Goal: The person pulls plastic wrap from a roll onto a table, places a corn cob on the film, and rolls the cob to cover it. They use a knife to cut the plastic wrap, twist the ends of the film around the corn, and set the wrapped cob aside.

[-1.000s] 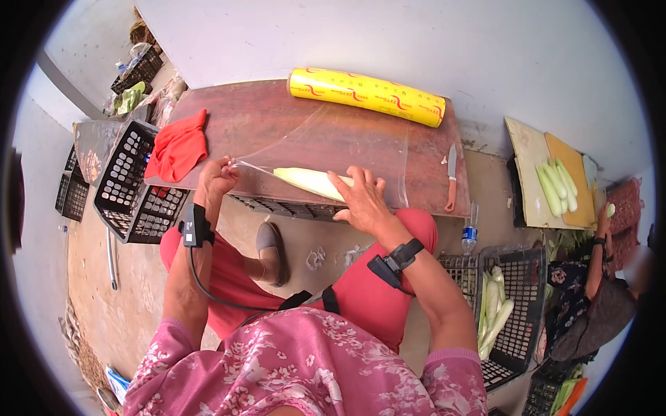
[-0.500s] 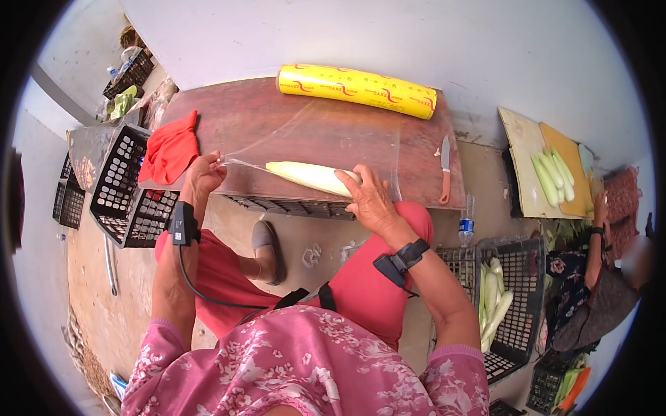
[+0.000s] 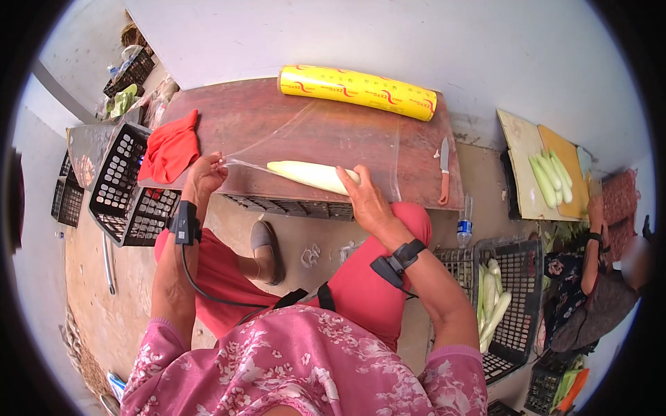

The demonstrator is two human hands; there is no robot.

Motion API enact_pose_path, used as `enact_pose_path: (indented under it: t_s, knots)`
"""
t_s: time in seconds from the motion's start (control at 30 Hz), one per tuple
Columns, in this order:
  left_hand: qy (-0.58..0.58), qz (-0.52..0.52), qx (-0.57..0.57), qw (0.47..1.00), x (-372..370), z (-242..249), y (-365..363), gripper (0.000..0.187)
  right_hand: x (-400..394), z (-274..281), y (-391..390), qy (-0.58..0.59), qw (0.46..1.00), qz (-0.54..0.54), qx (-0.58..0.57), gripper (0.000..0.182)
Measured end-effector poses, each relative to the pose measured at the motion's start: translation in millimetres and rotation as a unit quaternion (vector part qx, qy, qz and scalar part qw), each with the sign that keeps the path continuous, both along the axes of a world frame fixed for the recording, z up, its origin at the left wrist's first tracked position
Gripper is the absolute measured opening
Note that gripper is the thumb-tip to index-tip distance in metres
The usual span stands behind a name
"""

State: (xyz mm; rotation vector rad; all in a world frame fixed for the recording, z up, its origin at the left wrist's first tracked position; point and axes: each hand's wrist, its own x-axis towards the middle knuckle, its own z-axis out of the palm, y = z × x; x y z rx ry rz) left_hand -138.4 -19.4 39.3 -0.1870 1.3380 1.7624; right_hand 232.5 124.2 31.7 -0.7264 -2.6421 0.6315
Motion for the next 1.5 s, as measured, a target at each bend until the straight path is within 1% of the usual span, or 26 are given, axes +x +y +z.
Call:
enact_pose_path:
  t_s: [0.07, 0.17, 0.27, 0.37, 0.47, 0.57, 0.7, 0.77, 0.87, 0.97, 1.07, 1.17, 1.27, 1.4, 1.47, 1.5]
  knots:
    - [0.002, 0.008, -0.012, 1.0, 1, 1, 0, 0.017, 1, 2, 0, -0.012, 1.0, 0.007, 0.014, 0.067]
    - [0.004, 0.008, -0.013, 1.0, -2, -2, 0, 0.019, 4, 5, 8, 0.001, 0.998, 0.038, 0.046, 0.061]
    - [0.002, 0.011, -0.014, 1.0, -3, -2, 2, 0.021, 11, 9, 15, 0.04, 0.996, 0.07, 0.046, 0.056]
    - [0.001, 0.008, -0.014, 1.0, -4, -3, 2, 0.022, 16, 13, 17, 0.044, 0.992, 0.09, 0.077, 0.05]
    - [0.003, 0.003, -0.018, 1.0, -4, -3, 2, 0.024, 17, 16, 20, 0.035, 0.99, 0.114, 0.071, 0.047]
    - [0.008, 0.002, -0.02, 1.0, -1, -1, 4, 0.025, 17, 20, 14, 0.025, 0.993, 0.099, 0.059, 0.046]
    - [0.021, -0.011, -0.023, 0.999, 0, 1, 3, 0.024, 17, 29, 13, -0.019, 0.993, 0.098, 0.063, 0.048]
    - [0.029, -0.02, -0.024, 0.999, -1, 0, 3, 0.021, 16, 33, 15, -0.042, 0.991, 0.103, 0.073, 0.048]
    - [0.039, -0.03, -0.032, 0.998, 0, -1, 3, 0.018, 17, 31, 20, -0.048, 0.987, 0.121, 0.092, 0.049]
    - [0.035, -0.033, -0.026, 0.998, -2, -3, 3, 0.019, 20, 26, 22, -0.025, 0.983, 0.141, 0.115, 0.05]
    - [0.041, -0.039, -0.021, 0.998, -1, 1, 5, 0.02, 24, 28, 20, -0.005, 0.984, 0.149, 0.096, 0.051]
    - [0.044, -0.045, -0.021, 0.998, -3, 3, 4, 0.019, 27, 33, 17, -0.011, 0.989, 0.141, 0.036, 0.051]
    - [0.037, -0.035, -0.037, 0.998, -3, 1, 4, 0.019, 25, 17, 27, 0.048, 0.989, 0.139, -0.022, 0.048]
    - [0.008, -0.011, -0.051, 0.999, -10, -8, 7, 0.017, 19, 18, 38, 0.075, 0.984, 0.142, -0.075, 0.042]
    - [0.007, -0.031, -0.05, 0.998, -23, -23, 7, 0.015, 18, 20, 40, 0.071, 0.984, 0.138, -0.085, 0.04]
    - [0.006, -0.041, -0.05, 0.998, -23, -23, 8, 0.015, 18, 21, 40, 0.072, 0.984, 0.135, -0.09, 0.039]
